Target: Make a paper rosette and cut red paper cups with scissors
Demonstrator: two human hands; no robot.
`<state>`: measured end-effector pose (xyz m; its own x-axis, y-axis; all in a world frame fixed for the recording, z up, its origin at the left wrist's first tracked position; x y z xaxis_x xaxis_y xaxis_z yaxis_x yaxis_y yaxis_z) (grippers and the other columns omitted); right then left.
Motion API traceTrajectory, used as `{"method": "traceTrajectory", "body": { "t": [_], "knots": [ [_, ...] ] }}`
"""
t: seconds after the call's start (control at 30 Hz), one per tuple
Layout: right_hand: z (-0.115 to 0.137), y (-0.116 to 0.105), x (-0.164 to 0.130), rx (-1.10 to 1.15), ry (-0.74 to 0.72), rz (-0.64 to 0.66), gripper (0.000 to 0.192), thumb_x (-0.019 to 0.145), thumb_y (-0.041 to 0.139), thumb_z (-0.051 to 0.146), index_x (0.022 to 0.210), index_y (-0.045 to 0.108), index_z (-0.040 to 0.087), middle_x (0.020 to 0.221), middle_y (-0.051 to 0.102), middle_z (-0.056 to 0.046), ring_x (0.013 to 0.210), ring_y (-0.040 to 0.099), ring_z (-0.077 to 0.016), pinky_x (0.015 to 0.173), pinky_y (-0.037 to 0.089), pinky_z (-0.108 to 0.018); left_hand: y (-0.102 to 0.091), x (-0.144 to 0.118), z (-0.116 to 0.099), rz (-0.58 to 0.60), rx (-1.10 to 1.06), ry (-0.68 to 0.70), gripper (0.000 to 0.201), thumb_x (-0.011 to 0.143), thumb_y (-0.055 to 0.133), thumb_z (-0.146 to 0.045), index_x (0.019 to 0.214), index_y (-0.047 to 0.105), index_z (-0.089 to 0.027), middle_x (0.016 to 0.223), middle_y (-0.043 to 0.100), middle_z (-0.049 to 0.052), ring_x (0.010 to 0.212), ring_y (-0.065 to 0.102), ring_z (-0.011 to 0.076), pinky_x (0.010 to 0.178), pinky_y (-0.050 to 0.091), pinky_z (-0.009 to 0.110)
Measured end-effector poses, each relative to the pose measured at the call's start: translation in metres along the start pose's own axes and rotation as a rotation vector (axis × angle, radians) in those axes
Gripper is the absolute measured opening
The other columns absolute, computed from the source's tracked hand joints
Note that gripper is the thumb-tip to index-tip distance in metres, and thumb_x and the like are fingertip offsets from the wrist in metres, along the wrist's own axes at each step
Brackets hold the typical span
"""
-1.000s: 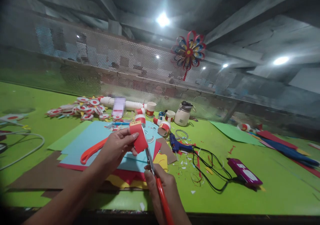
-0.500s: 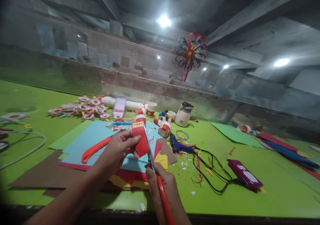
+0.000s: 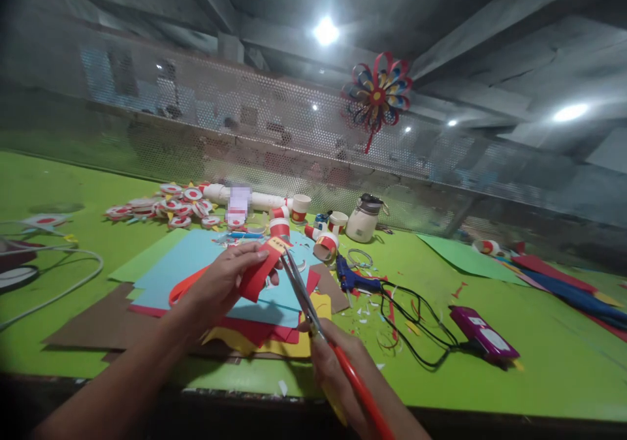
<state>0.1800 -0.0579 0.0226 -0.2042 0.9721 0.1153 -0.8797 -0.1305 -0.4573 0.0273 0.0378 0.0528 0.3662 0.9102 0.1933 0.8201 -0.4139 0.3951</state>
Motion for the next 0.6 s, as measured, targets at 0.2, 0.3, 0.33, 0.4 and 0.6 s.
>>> {"method": "traceTrajectory", "body": {
  "t": [0.2,0.3,0.33,0.4,0.6],
  "knots": [
    [0.017,-0.017,-0.012,-0.196,-0.051,0.081,0.043,0.091,0.034,0.052,0.104,0.056,0.017,0.068,0.051,-0.001,0.061,0.048,-0.0137,0.057,0.038,-0.025,0.021,-0.004,0.012,0.222,0.032,-0.068,0.016,0.079,0.059,-0.026,0.075,0.064,-0.011,0.065,0.069,0.008,0.057,0.063,0.0139,0.054,0.047,0.022],
    [0.022,-0.015,-0.014,-0.199,-0.038,0.145,0.041,0.093,0.032,0.051,0.096,0.055,0.018,0.069,0.049,0.000,0.059,0.046,-0.0125,0.057,0.038,-0.024,0.028,-0.005,0.013,0.276,0.014,-0.062,0.014,0.080,0.058,-0.023,0.075,0.064,-0.011,0.069,0.070,0.008,0.060,0.065,0.0143,0.058,0.049,0.023],
    [0.023,-0.015,-0.014,-0.199,-0.032,0.155,0.041,0.093,0.032,0.052,0.093,0.054,0.018,0.069,0.048,0.000,0.059,0.045,-0.0121,0.056,0.038,-0.024,0.029,-0.006,0.013,0.287,0.009,-0.060,0.014,0.080,0.058,-0.023,0.075,0.064,-0.011,0.070,0.070,0.007,0.060,0.065,0.0143,0.059,0.049,0.024],
    [0.023,-0.014,-0.014,-0.209,-0.035,0.154,0.041,0.092,0.031,0.053,0.088,0.053,0.018,0.069,0.047,0.000,0.059,0.043,-0.0117,0.056,0.037,-0.024,0.030,-0.006,0.012,0.307,0.013,-0.057,0.014,0.081,0.057,-0.021,0.075,0.065,-0.011,0.070,0.070,0.008,0.061,0.065,0.0143,0.059,0.049,0.024],
    [0.025,-0.014,-0.012,-0.263,-0.050,0.141,0.041,0.092,0.031,0.054,0.080,0.047,0.018,0.067,0.044,0.001,0.059,0.040,-0.0114,0.054,0.032,-0.024,0.028,-0.006,0.012,0.346,0.044,-0.052,0.015,0.081,0.055,-0.019,0.075,0.066,-0.010,0.068,0.070,0.008,0.061,0.064,0.0144,0.060,0.048,0.023]
  ]
}}
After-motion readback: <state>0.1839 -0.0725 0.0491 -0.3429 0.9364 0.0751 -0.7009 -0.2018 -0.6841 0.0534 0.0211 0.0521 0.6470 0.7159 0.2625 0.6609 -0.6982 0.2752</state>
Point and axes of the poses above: each hand's wrist, its own x-axis towards the middle knuckle, its own y-axis out of the palm, z = x × y, the point moved 8 cm from there along x, towards the middle knuckle
